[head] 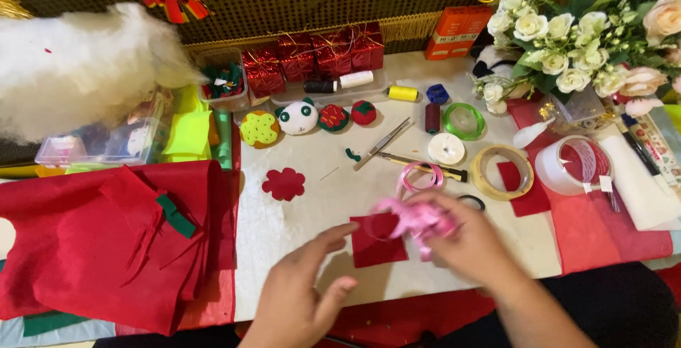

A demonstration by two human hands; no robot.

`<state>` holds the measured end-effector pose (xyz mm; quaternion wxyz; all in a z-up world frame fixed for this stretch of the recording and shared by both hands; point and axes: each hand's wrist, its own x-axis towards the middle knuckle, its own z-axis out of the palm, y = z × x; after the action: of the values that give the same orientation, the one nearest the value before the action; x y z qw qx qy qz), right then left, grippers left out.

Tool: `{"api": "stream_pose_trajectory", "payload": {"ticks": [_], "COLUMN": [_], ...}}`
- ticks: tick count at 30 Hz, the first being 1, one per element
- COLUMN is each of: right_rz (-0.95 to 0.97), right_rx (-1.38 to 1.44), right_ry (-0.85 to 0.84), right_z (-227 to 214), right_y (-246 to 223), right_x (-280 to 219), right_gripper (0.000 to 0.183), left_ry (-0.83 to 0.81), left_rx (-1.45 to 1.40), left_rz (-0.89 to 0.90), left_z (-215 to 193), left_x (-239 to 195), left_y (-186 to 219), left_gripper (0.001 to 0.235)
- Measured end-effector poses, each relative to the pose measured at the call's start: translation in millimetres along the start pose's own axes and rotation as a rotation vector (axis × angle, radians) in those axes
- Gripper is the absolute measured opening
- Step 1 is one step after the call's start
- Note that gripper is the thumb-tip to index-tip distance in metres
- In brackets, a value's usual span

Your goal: Cutting a piece of red felt and wrapping green ribbon around a small circular base to create a craft item.

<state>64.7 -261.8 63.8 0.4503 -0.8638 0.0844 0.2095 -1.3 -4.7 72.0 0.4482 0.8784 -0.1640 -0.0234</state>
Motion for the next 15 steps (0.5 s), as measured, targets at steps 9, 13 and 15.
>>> {"api": "stream_pose_trajectory", "payload": {"ticks": [9,13,15], "right_rz": [-0.263,-0.897,-0.948], "right_rx": [0.210,-0.587,-0.811], "right_ry": [0.635,0.880,0.885], "right_z": [-102,-125,-142], "right_y": [-126,-134,-141], "right_x": [78,153,178], "right_gripper": [0.026,0.049,0.054], "left_ry": [0.082,0.058,0.060], "left_rx": [-0.161,-0.118,-0.109], "left_rz": [-0.239,-0.243,-0.247], "left_z": [-9,-3,0], "left_x": [3,5,6], "left_y": [-13,-23,-28], "left_gripper": [0.068,0.064,0.061]}}
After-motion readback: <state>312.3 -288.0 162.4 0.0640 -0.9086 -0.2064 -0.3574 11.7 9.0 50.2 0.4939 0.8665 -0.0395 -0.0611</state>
